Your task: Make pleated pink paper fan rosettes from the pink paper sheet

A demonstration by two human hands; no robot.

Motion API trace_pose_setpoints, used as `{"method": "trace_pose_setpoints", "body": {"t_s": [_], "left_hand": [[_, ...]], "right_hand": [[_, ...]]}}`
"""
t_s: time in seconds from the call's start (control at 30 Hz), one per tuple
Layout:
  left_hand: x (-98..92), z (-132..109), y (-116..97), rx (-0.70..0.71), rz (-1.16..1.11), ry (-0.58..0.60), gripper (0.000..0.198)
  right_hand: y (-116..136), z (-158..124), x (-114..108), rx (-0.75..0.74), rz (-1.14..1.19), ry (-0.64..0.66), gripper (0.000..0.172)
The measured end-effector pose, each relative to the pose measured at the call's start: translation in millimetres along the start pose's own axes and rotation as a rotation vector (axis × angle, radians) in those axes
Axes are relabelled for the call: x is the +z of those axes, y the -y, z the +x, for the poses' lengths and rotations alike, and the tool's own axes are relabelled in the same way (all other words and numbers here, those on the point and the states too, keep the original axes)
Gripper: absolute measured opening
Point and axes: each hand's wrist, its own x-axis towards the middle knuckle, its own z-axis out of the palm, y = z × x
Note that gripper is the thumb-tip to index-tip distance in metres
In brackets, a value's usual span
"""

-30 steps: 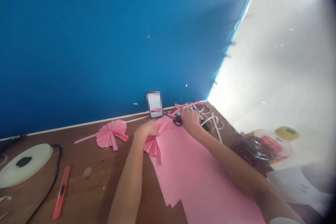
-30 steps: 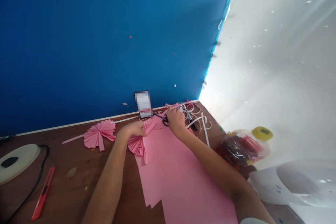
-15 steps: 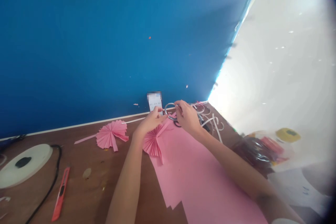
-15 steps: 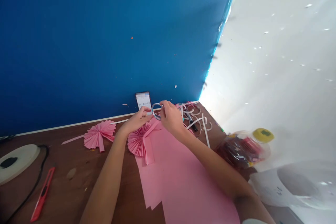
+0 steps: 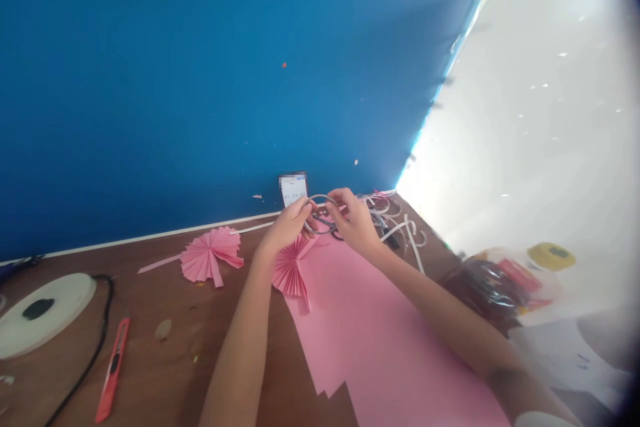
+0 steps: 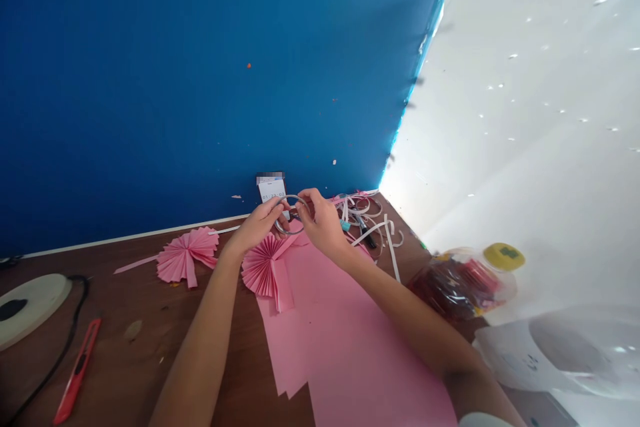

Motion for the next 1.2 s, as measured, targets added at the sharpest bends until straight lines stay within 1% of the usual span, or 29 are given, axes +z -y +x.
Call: {"method": "trace_pose_setpoints", "body": {"t_s": [0.1, 0.23, 0.33, 0.43, 0.53, 0.63, 0.73, 0.8, 0.87, 0.93, 1.03, 1.1, 1.2], "left_hand": [[0.6, 4.9, 8.2, -0.011, -0.066, -0.04, 0.04], [-2.6, 7.1, 14.1, 0.025, -0.099, -0.107, 0.043], [-4.2, 5.1, 10.1, 0.072, -0.062, -0.105, 0.043], [-2.3, 1.4, 0.7, 0.135, -0.047, -0.071, 0.041], [2.8, -2.9, -8.7, 0.164, -0.042, -0.027, 0.035], [8.7, -6.7, -14.0, 0.169, -0.037, 0.061, 0.028], [13.2, -8.6, -14.9, 0.136, -0.042, 0.168, 0.026], [15.2, -8.5, -13.5, 0.109, -0.045, 0.203, 0.025], [16.4, -7.4, -11.4, 0.092, -0.049, 0.206, 0.025], [16.6, -6.0, -9.2, 0.086, -0.068, 0.217, 0.026], [15.5, -4.2, -7.2, 0.087, -0.102, 0.248, 0.033], [14.1, -3.9, -7.3, 0.093, -0.107, 0.241, 0.038], [11.9, -4.5, -9.5, 0.102, -0.105, 0.201, 0.038]], "right_hand": [[3.6, -1.1, -0.2, 0.003, -0.012, 0.046, 0.032], [5.6, -2.1, -0.6, -0.027, -0.038, 0.132, 0.042], [1.4, -1.3, 0.0, 0.002, -0.022, 0.12, 0.04], [-8.4, 1.2, 2.5, 0.028, -0.014, 0.092, 0.039], [-20.8, 3.5, 8.0, 0.009, -0.132, 0.108, 0.041], [-29.2, 3.2, 13.5, -0.002, -0.243, 0.202, 0.042], [-30.2, 1.3, 15.1, -0.018, -0.213, 0.3, 0.03], [-28.6, 0.3, 14.2, -0.01, -0.154, 0.337, 0.023], [-26.7, 0.2, 12.6, 0.008, -0.119, 0.335, 0.022], [-25.2, 0.8, 11.3, 0.005, -0.114, 0.317, 0.025], [-23.5, 2.3, 9.9, -0.002, -0.148, 0.296, 0.029], [-22.7, 3.4, 9.5, 0.0, -0.179, 0.273, 0.029], [-23.1, 4.9, 9.4, 0.002, -0.224, 0.202, 0.025]]}}
